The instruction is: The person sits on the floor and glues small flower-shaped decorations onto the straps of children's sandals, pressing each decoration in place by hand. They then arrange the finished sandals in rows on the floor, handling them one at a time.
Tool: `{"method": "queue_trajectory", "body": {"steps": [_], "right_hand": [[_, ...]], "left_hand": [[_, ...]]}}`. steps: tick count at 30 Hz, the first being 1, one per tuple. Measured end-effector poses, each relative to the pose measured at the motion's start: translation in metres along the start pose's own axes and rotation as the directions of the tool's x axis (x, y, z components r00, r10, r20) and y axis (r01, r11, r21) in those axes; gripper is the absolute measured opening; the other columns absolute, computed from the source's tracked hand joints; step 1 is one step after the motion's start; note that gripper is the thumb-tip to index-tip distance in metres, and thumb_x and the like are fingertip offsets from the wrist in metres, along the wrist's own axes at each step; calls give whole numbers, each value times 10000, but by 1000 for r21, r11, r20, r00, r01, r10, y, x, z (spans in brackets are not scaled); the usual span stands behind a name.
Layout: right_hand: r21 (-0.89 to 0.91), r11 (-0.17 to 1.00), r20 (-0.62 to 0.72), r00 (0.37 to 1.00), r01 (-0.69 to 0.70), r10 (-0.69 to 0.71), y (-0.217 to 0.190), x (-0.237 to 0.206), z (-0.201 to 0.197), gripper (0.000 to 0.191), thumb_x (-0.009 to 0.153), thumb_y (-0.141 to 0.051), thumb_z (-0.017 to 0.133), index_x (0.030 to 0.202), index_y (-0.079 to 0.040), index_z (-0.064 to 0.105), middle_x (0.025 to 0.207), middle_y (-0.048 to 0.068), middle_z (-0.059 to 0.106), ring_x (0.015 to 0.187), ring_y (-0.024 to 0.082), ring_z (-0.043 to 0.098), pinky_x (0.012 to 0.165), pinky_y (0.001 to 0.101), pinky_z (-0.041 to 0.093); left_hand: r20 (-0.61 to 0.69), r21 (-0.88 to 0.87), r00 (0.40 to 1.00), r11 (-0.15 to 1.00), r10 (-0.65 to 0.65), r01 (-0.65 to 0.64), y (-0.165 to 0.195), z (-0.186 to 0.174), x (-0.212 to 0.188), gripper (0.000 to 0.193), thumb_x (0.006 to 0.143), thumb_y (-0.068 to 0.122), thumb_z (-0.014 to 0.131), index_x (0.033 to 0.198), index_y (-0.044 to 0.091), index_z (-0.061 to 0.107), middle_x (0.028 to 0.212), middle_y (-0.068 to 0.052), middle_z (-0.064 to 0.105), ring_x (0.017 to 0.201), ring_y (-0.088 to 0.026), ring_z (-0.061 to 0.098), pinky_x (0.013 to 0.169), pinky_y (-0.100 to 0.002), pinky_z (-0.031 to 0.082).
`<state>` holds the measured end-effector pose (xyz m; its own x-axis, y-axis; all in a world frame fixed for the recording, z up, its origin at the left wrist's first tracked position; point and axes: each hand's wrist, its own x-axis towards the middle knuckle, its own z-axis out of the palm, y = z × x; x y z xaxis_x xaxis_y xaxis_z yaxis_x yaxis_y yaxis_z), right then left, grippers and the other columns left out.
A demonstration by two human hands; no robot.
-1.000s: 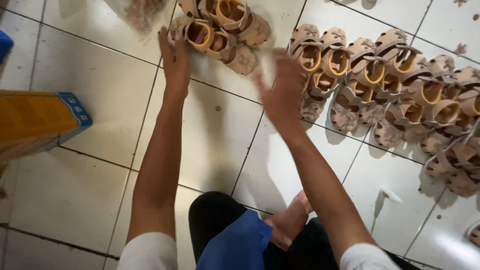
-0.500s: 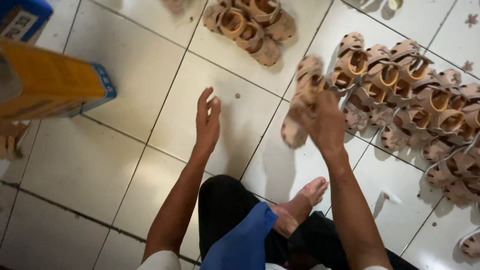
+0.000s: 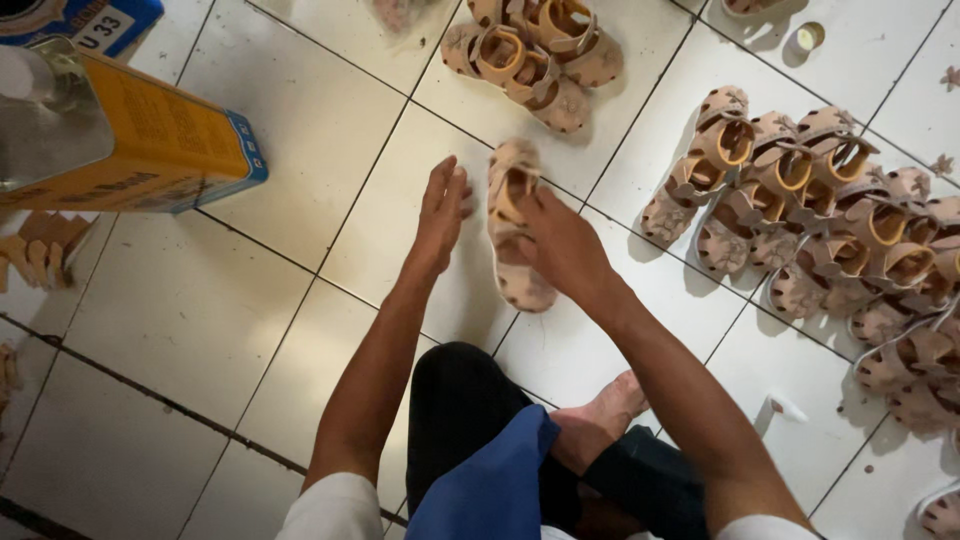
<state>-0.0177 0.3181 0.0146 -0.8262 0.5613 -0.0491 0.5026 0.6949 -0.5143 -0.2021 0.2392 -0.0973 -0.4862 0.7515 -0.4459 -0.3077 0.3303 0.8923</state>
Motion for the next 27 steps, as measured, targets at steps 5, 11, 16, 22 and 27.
{"method": "queue_trajectory", "body": {"steps": [5,11,16,22,27], "right_hand": [[-175,975,170,980,138,-108,3,25,7,619,935,-191,701,1475,-12,457,1360,200,560,1193,391,593,775,476,579],[26,1000,-278,960,-17,24,43,23,18,944,766,-369,877,1467,30,386,1474,280,441,1374,460,415,1137,538,356],[-4,996,-192,978,-88,86,58,-12,52,1052,716,-312,907,1547,13,349,1524,272,398,1384,461,411,1081,550,377],[110,990,-314,942,-88,119,56,-6,77,834,819,-220,867,1517,-54,442,1511,164,484,1340,374,493,1097,470,483],[90,992,-357,927,-88,114,65,6,64,789,850,-183,858,1505,-17,450,1480,194,466,1330,400,480,1097,484,459]], "left_hand": [[-61,-143,994,985,91,-98,-8,-5,5,665,1047,466,490,1564,78,334,1541,-141,442,1284,-258,567,1030,-425,520],[-43,-155,998,987,-37,30,6,0,22,664,1034,427,533,1559,76,327,1447,-170,517,1148,-251,630,902,-382,588],[-160,174,922,929,353,-326,17,-15,43,744,989,325,619,1584,126,219,1498,-192,350,1135,-262,619,777,-357,630],[-75,170,959,951,273,-258,28,-25,50,561,1040,334,635,1513,116,426,1486,-166,417,1098,-232,697,831,-331,652],[-137,34,971,981,195,-193,31,-12,44,512,1044,357,569,1458,85,441,1354,-158,530,1041,-223,712,842,-334,650]]}}
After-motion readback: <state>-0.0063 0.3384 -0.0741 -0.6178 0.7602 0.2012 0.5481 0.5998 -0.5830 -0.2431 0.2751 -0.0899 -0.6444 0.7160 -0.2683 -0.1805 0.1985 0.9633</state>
